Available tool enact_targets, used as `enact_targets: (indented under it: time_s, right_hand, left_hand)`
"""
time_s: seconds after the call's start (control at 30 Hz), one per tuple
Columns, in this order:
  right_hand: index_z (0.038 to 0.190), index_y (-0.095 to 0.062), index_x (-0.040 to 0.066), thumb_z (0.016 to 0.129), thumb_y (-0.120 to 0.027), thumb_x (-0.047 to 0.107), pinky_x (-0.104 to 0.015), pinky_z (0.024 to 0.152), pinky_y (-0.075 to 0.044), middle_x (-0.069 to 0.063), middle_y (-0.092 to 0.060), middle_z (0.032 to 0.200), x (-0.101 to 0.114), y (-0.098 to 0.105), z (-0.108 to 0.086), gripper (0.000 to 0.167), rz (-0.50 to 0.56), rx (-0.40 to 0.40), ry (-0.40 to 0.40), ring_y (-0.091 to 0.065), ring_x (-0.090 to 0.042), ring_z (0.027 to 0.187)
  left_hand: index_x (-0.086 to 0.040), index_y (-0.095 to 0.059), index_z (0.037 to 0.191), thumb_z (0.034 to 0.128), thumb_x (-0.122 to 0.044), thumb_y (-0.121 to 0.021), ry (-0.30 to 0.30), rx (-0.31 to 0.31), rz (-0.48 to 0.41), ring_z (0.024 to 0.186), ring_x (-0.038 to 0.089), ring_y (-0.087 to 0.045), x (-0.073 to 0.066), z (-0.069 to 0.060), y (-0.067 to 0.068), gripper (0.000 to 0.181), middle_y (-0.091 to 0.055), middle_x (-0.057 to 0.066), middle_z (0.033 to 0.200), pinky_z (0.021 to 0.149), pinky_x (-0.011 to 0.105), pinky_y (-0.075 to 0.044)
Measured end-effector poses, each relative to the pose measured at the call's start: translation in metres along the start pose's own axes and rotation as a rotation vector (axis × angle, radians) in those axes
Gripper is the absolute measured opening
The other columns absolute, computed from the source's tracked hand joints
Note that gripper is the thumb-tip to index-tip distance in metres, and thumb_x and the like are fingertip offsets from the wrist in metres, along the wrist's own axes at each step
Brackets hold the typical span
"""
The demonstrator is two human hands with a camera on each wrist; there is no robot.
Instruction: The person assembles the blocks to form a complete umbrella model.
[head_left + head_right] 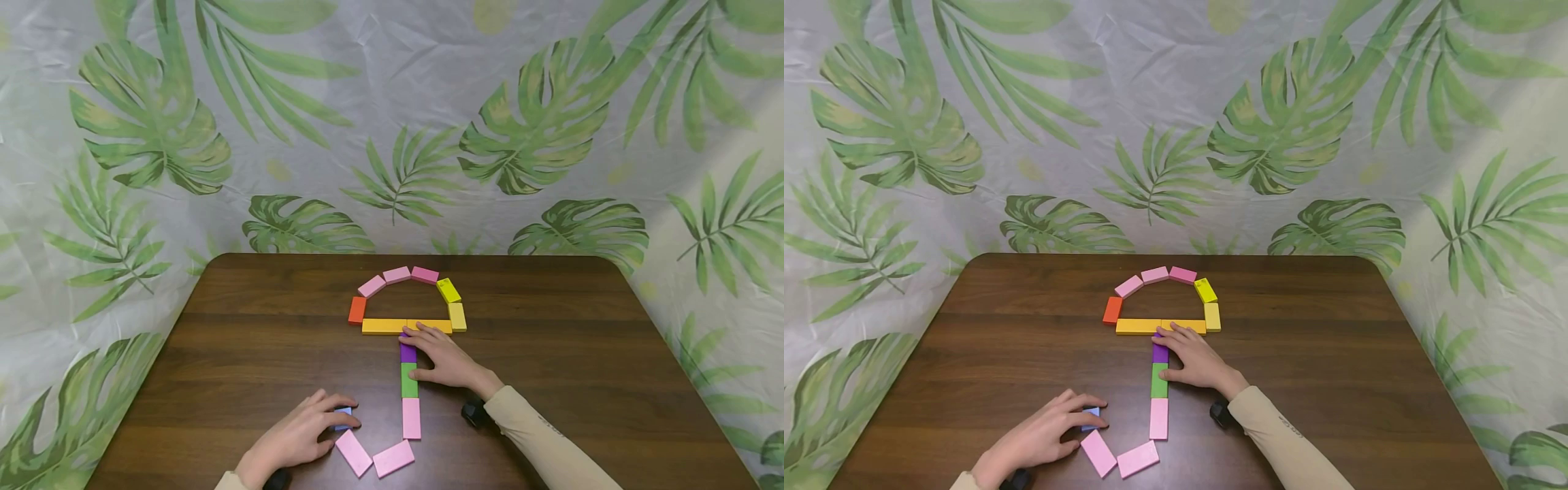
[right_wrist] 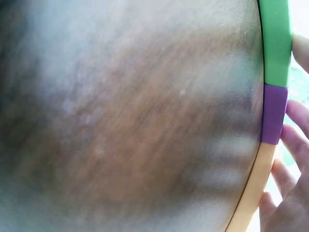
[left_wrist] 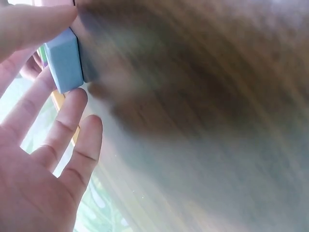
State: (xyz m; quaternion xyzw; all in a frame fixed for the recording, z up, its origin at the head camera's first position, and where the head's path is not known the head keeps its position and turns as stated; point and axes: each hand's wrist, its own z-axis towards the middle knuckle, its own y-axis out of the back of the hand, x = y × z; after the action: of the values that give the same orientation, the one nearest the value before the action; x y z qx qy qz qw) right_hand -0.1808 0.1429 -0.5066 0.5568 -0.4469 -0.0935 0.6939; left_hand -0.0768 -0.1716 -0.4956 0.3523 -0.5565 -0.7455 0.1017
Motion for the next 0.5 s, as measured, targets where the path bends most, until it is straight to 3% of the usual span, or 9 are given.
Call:
enact_targets:
  time_s: [0.5]
  right_hand:
    - [0.145,-0.042,0.014,0.087,-0.065,0.043,-0.049,0.113,-0.012,-0.006,-0.033,0.153,-0.0015,-0.0007,0.0007,0.069,-0.007,-0.004,0.007,-0.018,-0.031,0.142]
  left_hand:
    - [-0.029,-0.068,0.108,0.079,-0.014,-0.075,-0.014,0.0,0.008,0.099,0.017,-0.046,-0.003,-0.0028,-0.0025,0.034,-0.053,0.0,0.126,0.076,0.032,-0.042]
